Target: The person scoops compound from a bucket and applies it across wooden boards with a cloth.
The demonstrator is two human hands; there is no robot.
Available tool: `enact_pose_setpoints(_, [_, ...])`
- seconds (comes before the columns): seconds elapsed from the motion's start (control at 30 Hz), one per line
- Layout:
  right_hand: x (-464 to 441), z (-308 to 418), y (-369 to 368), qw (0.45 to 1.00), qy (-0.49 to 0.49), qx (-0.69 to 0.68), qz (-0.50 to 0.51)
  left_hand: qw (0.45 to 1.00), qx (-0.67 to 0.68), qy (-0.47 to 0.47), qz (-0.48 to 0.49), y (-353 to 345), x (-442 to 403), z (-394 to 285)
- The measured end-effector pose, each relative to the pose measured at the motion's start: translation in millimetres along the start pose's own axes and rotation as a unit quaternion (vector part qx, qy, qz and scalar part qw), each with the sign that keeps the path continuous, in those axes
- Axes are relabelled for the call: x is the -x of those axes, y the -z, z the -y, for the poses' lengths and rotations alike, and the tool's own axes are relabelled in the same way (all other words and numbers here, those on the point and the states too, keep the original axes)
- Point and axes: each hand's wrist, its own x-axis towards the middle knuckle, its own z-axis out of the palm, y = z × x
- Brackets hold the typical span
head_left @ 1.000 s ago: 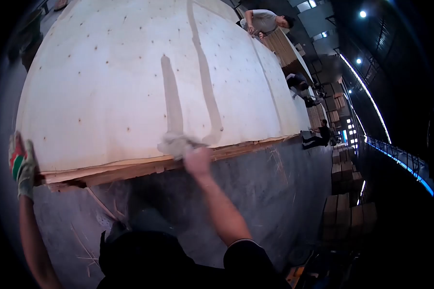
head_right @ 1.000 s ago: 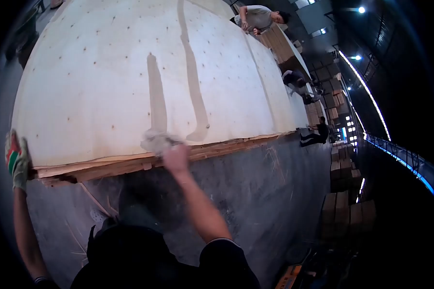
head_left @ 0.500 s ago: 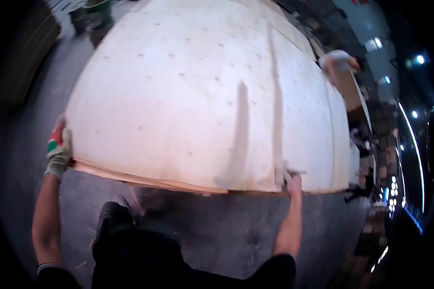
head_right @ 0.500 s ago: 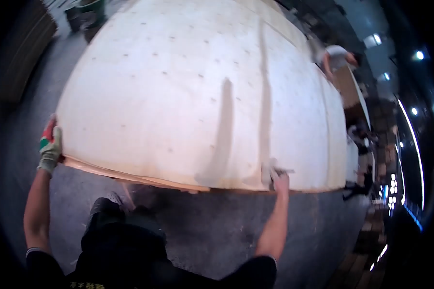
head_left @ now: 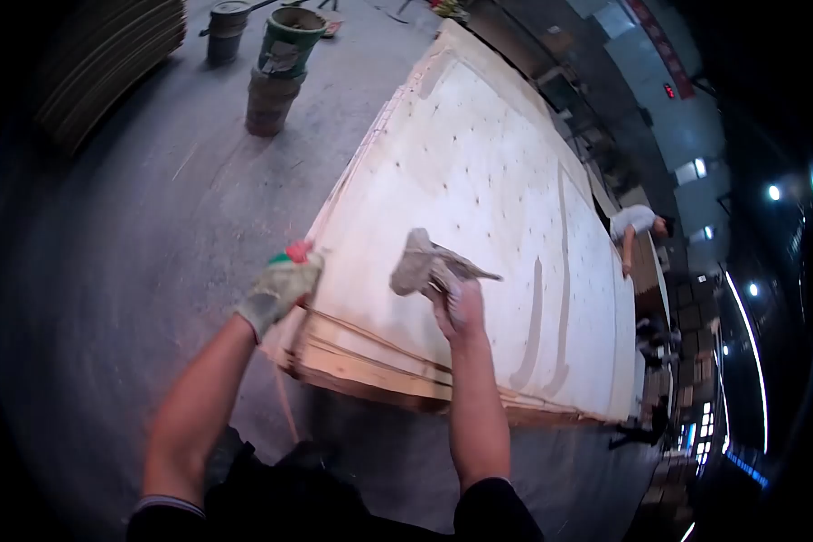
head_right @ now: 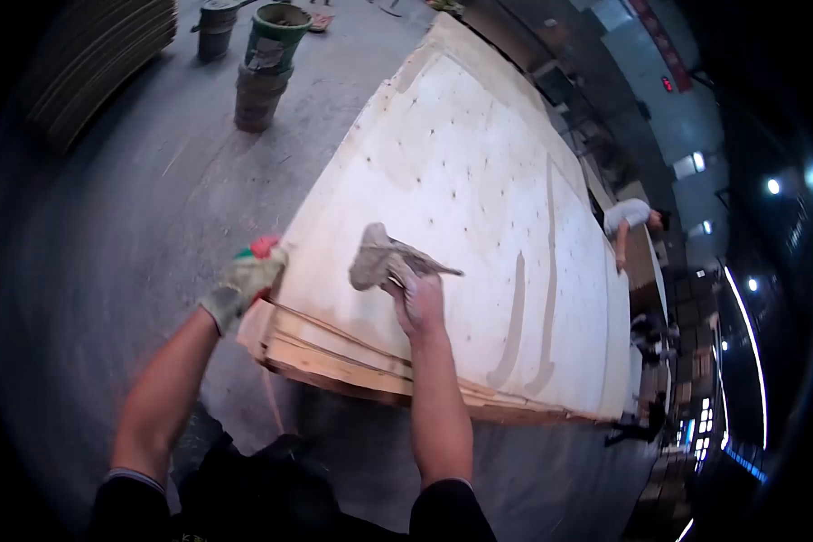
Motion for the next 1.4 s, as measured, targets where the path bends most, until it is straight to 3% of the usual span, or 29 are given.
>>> enact_pose_setpoints(0.03, [-17.8,-22.7,-30.1,0.999,-0.017,-0.049,0.017,0.998,0.006,-0.063,0.024,15.5,5.9,23.0])
enact_pose_setpoints(0.07, [-50.4,-66.2,-40.3,0.993,0.053,0.101,-0.012,0.997,0.012,-0.065,0.036,39.0,8.8,18.8])
enact_pose_setpoints(0.1, [-79.8,-98.4,-52.3,0.96,0.118,0.25,-0.039,0.995,0.044,-0.013,0.09,58.9,11.9,0.4])
enact_pose_setpoints(0.17, [-103.4,-75.2,-130.8,0.852,0.07,0.464,-0.233,0.983,0.073,0.04,0.163,82.8,10.7,-12.0])
enact_pose_setpoints(0.2, [-112.4,-72.9,-139.6,0.848,0.062,0.464,-0.25,0.974,0.122,0.072,0.177,84.9,8.3,-9.4])
enact_pose_setpoints(0.27, [-126.2,-66.1,-144.2,0.772,0.163,0.607,-0.092,0.934,0.246,0.126,0.226,101.4,-5.3,-17.9])
enact_pose_setpoints(0.3, [-122.1,-61.5,-141.4,0.771,0.152,0.609,-0.107,0.93,0.243,0.129,0.244,109.5,-16.9,-16.8])
enact_pose_setpoints(0.37, [-80.1,-51.2,-152.9,0.78,0.079,0.62,0.019,0.847,0.353,0.267,0.295,132.1,-42.4,1.9])
enact_pose_setpoints(0.43, [-29.2,-70.1,-156.6,0.698,0.082,0.709,0.051,0.835,0.371,0.258,0.314,163.5,-84.3,8.2])
enact_pose_setpoints(0.57, [2.8,-77.6,-231.2,0.793,0.113,0.588,-0.111,0.889,0.299,0.245,0.244,223.5,-197.0,10.8])
enact_pose_setpoints(0.6, [-15.7,-62.2,-237.4,0.798,0.108,0.579,-0.128,0.893,0.28,0.265,0.233,242.4,-219.4,17.7])
enact_pose_setpoints(0.67, [-55.0,-17.2,-231.6,0.74,0.195,0.62,-0.171,0.896,0.269,0.287,0.205,280.2,-271.6,35.3])
enact_pose_setpoints(0.7, [-74.8,-16.6,-213.6,0.803,0.045,0.538,-0.253,0.896,0.277,0.29,0.189,296.6,-301.4,42.1])
enact_pose_setpoints(0.73, [-116.2,20.7,-225.7,0.87,0.023,0.325,-0.371,0.896,0.28,0.297,0.173,309.8,-323.7,43.4])
enact_pose_setpoints(0.77, [-147.4,18.9,-210.8,0.883,0.046,0.24,-0.402,0.896,0.284,0.304,0.158,324.1,-345.4,41.2])
enact_pose_setpoints(0.8, [-170.7,27.8,-198.0,0.88,-0.031,0.255,-0.4,0.901,0.269,0.312,0.14,337.4,-369.8,34.5])
enact_pose_setpoints(0.87, [-227.9,-8.3,-167.9,0.862,-0.044,0.276,-0.424,0.905,0.253,0.315,0.131,369.3,-424.2,30.8])
enact_pose_setpoints(0.9, [-247.2,-7.4,-167.6,0.852,-0.051,0.275,-0.442,0.904,0.26,0.311,0.139,381.4,-453.1,38.0])
enact_pose_setpoints(0.97, [-284.1,-6.7,-173.0,0.75,-0.149,0.412,-0.496,0.896,0.254,0.339,0.134,400.2,-517.0,50.8])
enact_pose_setpoints(1.0, [-283.7,-5.2,-180.1,0.74,-0.147,0.459,-0.47,0.884,0.26,0.362,0.142,417.8,-552.5,75.5])
enact_pose_setpoints(1.13, [-302.1,-8.1,-239.5,0.683,-0.206,0.391,-0.581,0.89,0.205,0.367,0.174,430.6,-697.1,74.1])
enact_pose_setpoints(1.2, [-332.1,-11.4,-266.4,0.556,-0.245,0.349,-0.713,0.895,0.165,0.366,0.196,435.5,-777.0,60.7])
enact_pose_setpoints(1.23, [-353.3,-9.7,-273.3,0.546,-0.248,0.345,-0.722,0.898,0.147,0.363,0.203,434.0,-817.9,53.1])
enact_pose_setpoints(1.3, [-401.6,-7.9,-280.9,0.421,-0.263,0.297,-0.816,0.891,0.15,0.349,0.248,415.4,-907.0,24.2])
enact_pose_setpoints(1.4, [-486.5,-12.0,-245.9,0.43,-0.206,0.254,-0.841,0.889,0.144,0.259,0.349,342.7,-1039.4,-49.6])
